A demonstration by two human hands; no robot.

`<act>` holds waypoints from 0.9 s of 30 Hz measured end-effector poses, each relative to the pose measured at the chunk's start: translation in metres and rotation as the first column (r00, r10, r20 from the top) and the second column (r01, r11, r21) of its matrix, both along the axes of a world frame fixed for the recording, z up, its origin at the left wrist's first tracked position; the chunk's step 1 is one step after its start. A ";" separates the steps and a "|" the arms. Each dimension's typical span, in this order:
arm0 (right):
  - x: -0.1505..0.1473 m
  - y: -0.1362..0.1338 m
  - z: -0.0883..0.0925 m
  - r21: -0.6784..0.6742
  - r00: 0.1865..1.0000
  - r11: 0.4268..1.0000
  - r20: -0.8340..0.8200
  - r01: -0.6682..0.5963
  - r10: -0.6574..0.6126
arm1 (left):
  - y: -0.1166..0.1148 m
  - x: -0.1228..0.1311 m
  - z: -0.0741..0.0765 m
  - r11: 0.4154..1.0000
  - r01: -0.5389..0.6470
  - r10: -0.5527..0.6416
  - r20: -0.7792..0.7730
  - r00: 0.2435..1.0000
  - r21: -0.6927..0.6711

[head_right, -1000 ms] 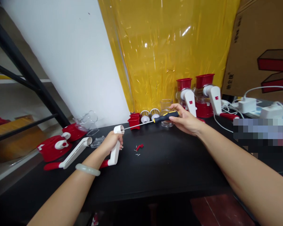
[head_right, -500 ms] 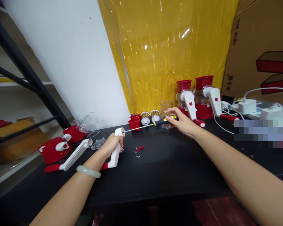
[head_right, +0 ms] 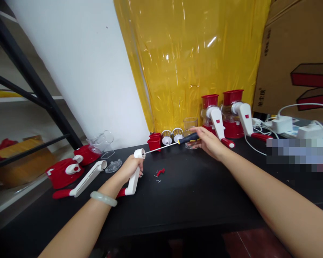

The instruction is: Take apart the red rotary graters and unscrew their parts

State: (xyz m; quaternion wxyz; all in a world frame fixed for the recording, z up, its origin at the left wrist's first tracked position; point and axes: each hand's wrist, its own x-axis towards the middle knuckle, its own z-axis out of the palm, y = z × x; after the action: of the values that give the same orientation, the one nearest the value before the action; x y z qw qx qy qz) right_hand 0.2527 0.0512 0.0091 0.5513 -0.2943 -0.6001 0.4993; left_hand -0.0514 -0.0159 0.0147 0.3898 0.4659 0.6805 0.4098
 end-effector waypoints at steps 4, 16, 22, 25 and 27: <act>0.002 0.006 -0.002 0.027 0.974 0.991 0.181 0.135 -0.137 | 0.001 0.001 -0.002 1.000 0.011 -0.011 -0.001 1.000 -0.001; 0.002 -0.007 0.005 0.021 0.983 0.989 -0.106 -0.145 0.147 | 0.000 -0.004 0.003 1.000 -0.005 0.005 0.032 0.999 0.013; 0.001 0.007 -0.006 0.013 0.962 0.994 0.253 0.106 -0.105 | 0.002 -0.005 0.000 1.000 -0.003 0.003 0.011 1.000 0.017; 0.001 0.010 -0.010 0.076 0.943 0.986 0.288 0.150 -0.166 | 0.003 -0.005 0.000 1.000 0.005 -0.005 0.006 1.000 0.026; 0.000 0.009 -0.009 0.073 0.981 0.990 0.141 0.124 -0.134 | 0.003 -0.005 0.001 1.000 0.007 -0.007 0.002 1.000 0.029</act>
State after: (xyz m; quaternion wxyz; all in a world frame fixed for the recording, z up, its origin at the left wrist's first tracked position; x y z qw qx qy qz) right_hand 0.2528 0.0599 0.0001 0.5464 -0.3505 -0.6338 0.4205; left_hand -0.0564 -0.0132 0.0152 0.3852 0.4736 0.6722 0.4188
